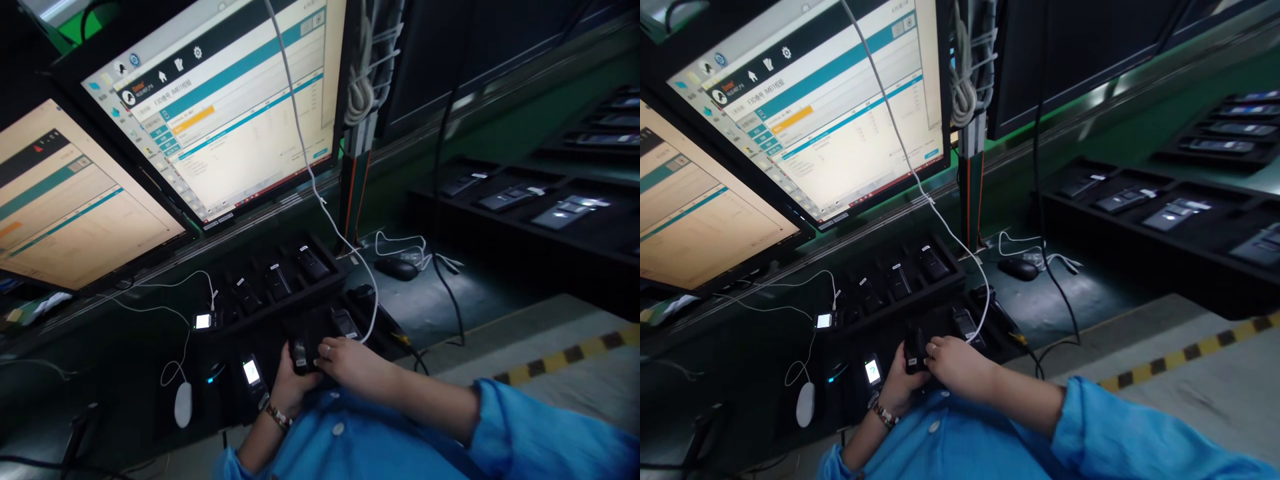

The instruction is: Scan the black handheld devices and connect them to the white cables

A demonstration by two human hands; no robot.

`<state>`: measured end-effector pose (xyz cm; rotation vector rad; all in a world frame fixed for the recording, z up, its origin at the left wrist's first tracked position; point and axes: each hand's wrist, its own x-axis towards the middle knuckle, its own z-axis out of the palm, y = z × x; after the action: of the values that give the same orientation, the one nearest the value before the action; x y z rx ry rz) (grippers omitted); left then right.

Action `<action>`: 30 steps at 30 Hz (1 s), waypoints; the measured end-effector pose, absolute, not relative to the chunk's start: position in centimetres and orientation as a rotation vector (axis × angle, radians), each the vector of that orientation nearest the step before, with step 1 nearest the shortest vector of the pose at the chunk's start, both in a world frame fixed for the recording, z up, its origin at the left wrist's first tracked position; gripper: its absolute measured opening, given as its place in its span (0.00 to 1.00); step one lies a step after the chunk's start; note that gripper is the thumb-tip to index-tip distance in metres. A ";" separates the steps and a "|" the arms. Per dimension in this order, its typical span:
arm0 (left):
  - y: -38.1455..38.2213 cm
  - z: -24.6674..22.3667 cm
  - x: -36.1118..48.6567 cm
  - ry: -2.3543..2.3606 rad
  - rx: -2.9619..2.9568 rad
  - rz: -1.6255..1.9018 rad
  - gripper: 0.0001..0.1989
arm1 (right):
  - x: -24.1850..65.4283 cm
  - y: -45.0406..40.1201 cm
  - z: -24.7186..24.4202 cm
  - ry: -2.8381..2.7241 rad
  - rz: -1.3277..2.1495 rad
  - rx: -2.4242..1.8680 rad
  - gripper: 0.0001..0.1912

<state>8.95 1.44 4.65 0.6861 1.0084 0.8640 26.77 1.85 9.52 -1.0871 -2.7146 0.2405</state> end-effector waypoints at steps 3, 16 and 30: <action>1.5 5.2 9.0 0.993 0.699 0.869 0.47 | 26.7 1.6 9.5 -2.662 0.200 -1.096 0.07; 1.6 6.7 9.6 1.135 0.869 0.867 0.50 | 26.7 2.7 9.8 -2.684 0.233 -1.080 0.08; 2.0 7.8 9.6 1.010 0.634 1.044 0.58 | 27.2 1.6 12.4 -2.005 0.807 -1.210 0.14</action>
<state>9.63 1.99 7.83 0.6339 1.0097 1.0444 27.16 1.61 12.43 -1.2099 -2.0050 0.8070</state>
